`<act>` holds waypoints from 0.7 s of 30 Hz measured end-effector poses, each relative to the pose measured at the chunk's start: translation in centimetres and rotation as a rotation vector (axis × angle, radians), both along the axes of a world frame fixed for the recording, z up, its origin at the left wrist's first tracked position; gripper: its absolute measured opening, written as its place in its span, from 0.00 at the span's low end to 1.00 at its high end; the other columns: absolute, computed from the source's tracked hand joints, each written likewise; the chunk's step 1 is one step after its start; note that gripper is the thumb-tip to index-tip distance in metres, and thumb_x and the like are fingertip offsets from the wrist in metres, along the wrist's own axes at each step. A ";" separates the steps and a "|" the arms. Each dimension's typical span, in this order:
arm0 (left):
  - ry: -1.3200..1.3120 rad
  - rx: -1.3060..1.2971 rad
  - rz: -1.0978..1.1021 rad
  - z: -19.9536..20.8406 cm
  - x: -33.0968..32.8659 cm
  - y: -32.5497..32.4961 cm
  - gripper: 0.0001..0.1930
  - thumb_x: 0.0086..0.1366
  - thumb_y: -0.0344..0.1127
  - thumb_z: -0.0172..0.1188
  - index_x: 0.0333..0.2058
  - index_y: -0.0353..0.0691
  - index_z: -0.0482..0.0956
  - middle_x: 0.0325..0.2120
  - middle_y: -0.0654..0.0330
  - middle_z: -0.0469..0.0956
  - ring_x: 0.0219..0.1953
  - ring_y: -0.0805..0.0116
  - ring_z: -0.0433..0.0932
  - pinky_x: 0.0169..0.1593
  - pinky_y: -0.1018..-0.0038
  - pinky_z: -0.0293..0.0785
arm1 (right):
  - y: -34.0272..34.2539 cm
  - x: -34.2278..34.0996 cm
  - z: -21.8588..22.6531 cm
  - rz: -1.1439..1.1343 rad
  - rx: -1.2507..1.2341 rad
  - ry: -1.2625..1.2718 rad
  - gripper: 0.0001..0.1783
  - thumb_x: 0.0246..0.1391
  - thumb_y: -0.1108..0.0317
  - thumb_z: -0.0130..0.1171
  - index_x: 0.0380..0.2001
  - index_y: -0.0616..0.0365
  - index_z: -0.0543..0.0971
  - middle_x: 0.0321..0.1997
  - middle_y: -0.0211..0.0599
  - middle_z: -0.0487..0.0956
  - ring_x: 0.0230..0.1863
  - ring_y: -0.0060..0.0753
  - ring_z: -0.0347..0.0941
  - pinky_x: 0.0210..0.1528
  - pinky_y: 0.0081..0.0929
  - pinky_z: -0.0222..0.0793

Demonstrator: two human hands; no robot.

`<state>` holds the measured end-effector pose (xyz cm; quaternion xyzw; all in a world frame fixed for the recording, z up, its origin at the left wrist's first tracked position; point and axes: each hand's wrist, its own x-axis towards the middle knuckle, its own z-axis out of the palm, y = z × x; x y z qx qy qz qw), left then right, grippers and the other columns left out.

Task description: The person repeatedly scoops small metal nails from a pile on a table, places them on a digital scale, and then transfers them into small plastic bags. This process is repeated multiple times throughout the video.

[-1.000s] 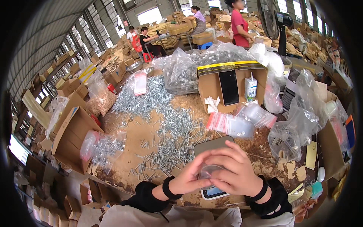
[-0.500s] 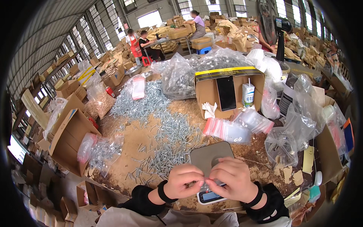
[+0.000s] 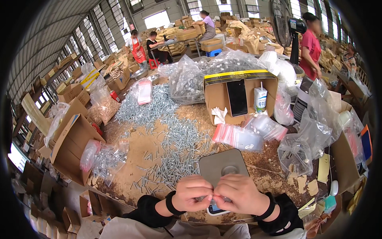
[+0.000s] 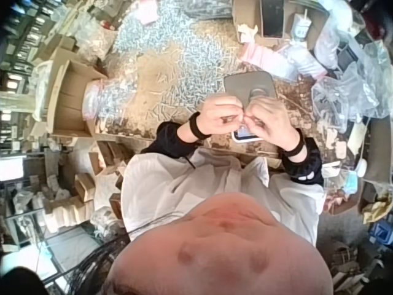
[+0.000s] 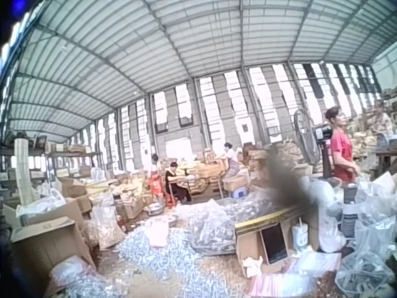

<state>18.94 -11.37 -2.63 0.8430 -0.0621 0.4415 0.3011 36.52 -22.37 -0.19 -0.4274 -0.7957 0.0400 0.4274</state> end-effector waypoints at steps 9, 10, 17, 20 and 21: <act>-0.009 -0.293 0.076 0.5 -1.7 0.9 0.03 0.55 0.24 0.62 0.28 0.32 0.83 0.25 0.55 0.81 0.26 0.64 0.78 0.32 0.71 0.73 | 0.0 0.6 0.3 -0.011 0.025 0.088 0.07 0.46 0.71 0.66 0.24 0.53 0.76 0.20 0.31 0.74 0.24 0.41 0.75 0.44 0.38 0.79; -0.023 -0.289 0.074 0.6 -1.8 1.0 0.03 0.56 0.24 0.62 0.28 0.32 0.83 0.25 0.55 0.81 0.26 0.63 0.78 0.32 0.71 0.73 | 0.0 0.6 0.3 -0.017 0.028 0.090 0.07 0.46 0.71 0.66 0.23 0.53 0.76 0.20 0.31 0.75 0.24 0.41 0.75 0.44 0.38 0.79; -0.115 -0.371 0.147 1.5 -3.3 2.1 0.02 0.58 0.23 0.62 0.29 0.34 0.82 0.28 0.55 0.81 0.30 0.65 0.79 0.36 0.72 0.74 | -0.4 1.0 0.2 -0.093 0.076 0.093 0.08 0.44 0.72 0.66 0.20 0.54 0.75 0.19 0.31 0.75 0.26 0.39 0.77 0.45 0.41 0.78; -0.267 -0.628 0.276 1.6 -7.2 4.0 0.05 0.61 0.21 0.59 0.32 0.35 0.82 0.33 0.60 0.81 0.35 0.72 0.77 0.41 0.75 0.73 | -0.7 1.2 0.1 -0.175 0.127 0.133 0.09 0.46 0.72 0.65 0.21 0.57 0.73 0.18 0.34 0.72 0.28 0.45 0.76 0.42 0.41 0.75; -0.274 -0.699 0.403 1.1 -9.4 5.3 0.06 0.64 0.23 0.56 0.33 0.35 0.83 0.32 0.61 0.81 0.34 0.74 0.77 0.40 0.76 0.73 | -0.6 1.1 0.0 -0.205 0.133 0.136 0.09 0.46 0.73 0.65 0.21 0.57 0.73 0.18 0.34 0.72 0.28 0.46 0.76 0.41 0.40 0.74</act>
